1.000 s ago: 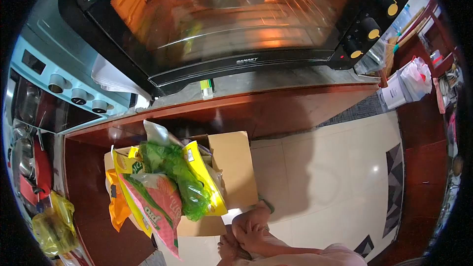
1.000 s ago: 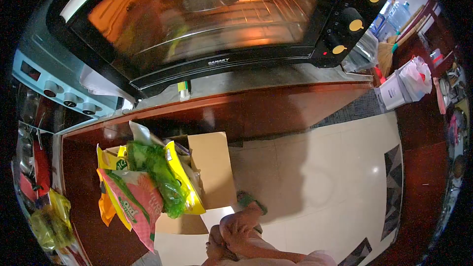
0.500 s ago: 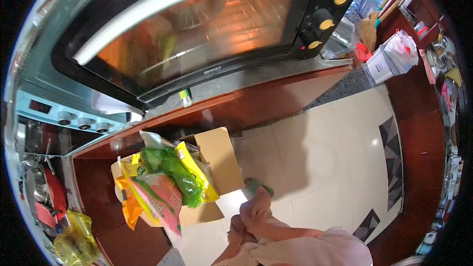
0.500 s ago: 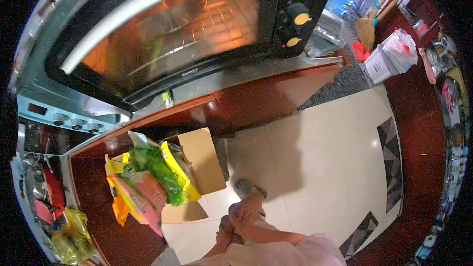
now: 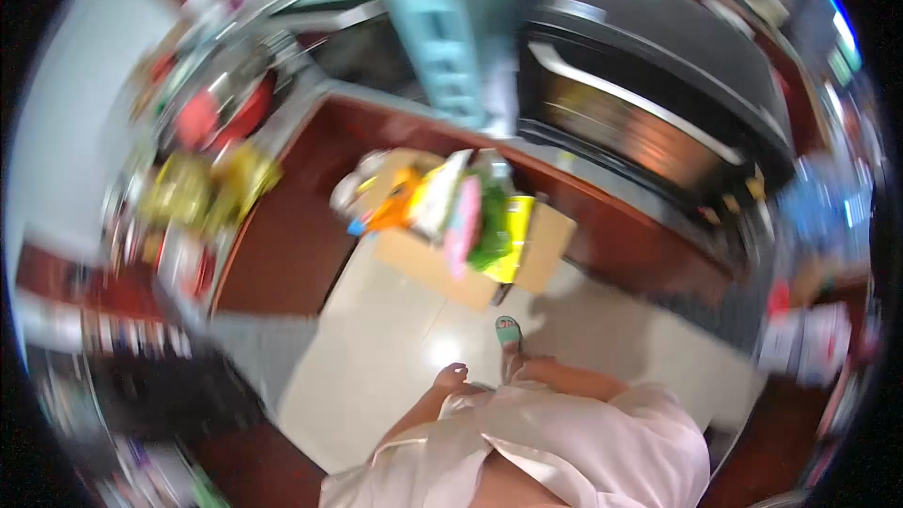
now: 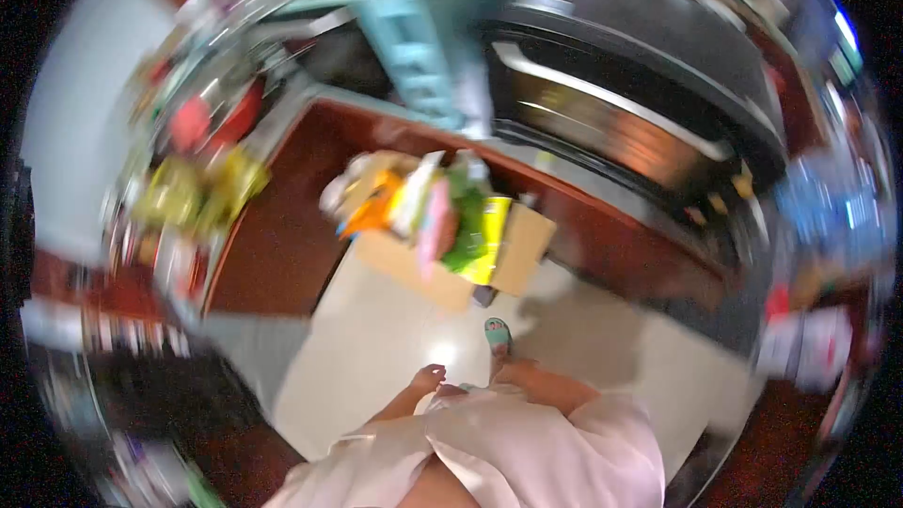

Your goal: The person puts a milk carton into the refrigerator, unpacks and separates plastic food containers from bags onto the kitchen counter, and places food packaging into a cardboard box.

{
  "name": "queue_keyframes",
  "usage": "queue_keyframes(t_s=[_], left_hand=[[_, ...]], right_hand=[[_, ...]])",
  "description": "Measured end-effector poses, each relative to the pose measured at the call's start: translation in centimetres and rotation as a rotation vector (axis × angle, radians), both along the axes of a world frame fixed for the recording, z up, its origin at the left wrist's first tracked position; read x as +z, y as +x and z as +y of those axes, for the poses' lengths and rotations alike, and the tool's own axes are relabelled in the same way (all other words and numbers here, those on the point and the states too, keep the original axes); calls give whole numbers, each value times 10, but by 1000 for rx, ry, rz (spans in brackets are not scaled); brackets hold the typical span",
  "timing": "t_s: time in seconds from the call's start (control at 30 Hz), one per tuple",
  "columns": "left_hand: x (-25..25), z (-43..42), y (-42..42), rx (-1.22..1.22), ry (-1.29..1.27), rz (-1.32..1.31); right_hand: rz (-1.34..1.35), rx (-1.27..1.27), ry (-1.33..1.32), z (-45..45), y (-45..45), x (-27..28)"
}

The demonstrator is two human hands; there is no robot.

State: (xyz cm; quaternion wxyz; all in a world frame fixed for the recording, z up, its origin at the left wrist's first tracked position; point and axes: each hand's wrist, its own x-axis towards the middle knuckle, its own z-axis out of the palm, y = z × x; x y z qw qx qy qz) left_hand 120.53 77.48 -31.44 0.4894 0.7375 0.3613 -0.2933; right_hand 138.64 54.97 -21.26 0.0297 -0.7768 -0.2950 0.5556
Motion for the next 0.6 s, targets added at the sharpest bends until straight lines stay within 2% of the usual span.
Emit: queue_keyframes(t_s=[0.03,0.1,0.13,0.2,0.3,0.47,0.6], left_hand=[[6,-15,-12,156,6,-28],[18,-44,-40,155,129,-57],[48,-58,-54,198,148,-5],[40,-85,-103,388,175,-20],[55,-132,-179,743,234,-9],[73,-270,-314,1297,352,15],[96,-390,-387,1716,188,98]], right_hand=[[65,97,2,-1,7,0],[77,315,-34,12,12,-16],[59,433,-57,20,12,-23],[16,633,-85,45,1,-34],[-60,868,-104,77,-37,-67],[-191,1152,-145,100,-162,-102],[-269,1464,-124,84,-299,-107]])
